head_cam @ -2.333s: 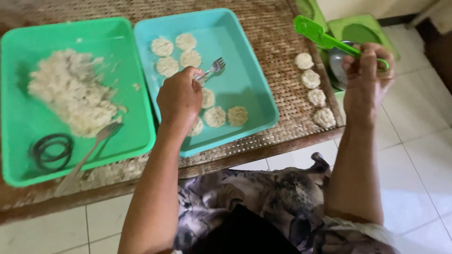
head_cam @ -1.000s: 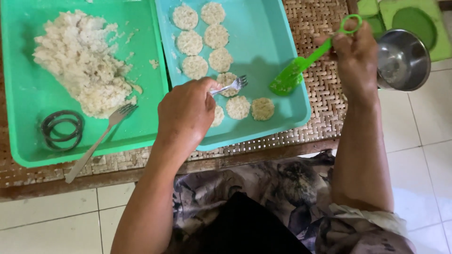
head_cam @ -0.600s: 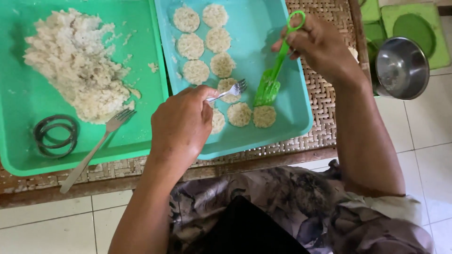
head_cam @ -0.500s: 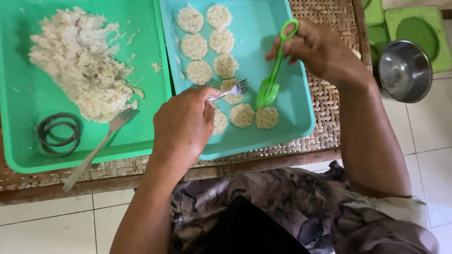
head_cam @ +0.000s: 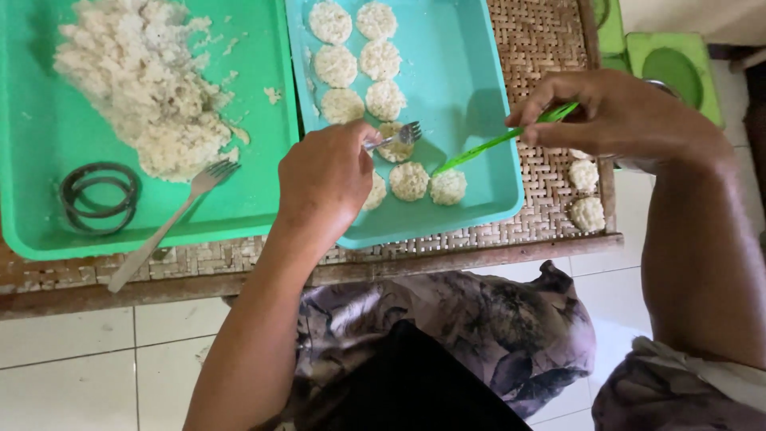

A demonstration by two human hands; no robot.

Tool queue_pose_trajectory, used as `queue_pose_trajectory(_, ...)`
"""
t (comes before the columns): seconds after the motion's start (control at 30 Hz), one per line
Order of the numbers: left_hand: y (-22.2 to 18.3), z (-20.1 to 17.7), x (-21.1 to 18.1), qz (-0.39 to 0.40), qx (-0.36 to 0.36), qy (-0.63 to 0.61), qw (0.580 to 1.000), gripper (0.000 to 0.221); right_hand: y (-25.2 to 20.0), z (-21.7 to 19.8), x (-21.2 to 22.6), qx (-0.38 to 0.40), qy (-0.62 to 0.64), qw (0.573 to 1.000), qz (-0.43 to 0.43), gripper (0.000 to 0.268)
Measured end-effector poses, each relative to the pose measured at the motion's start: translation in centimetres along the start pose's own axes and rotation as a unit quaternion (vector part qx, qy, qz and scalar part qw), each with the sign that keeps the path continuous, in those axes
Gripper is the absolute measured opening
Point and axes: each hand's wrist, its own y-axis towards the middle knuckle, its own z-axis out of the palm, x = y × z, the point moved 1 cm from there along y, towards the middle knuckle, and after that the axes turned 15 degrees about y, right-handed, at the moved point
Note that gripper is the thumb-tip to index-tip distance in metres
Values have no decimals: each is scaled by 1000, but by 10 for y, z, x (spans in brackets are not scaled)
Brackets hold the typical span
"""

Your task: Shaping rice mixture into small round cakes using a fork and a spatula on a tray

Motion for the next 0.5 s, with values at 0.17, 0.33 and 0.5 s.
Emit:
queue_pose_trajectory(0.17,3,8,2,6,-12,1,1000,33,-6,19,30,-29,-129,991,-13,19)
queue_pose_trajectory(0.33,4,6,3,-7,-14,-14,1000,31,-5,44,51,0,-284,957,57,30)
queue_pose_trajectory(0.5,3,6,5,0,-14,-29,999,37,-8,58,45,-45,-343,928,-137,31)
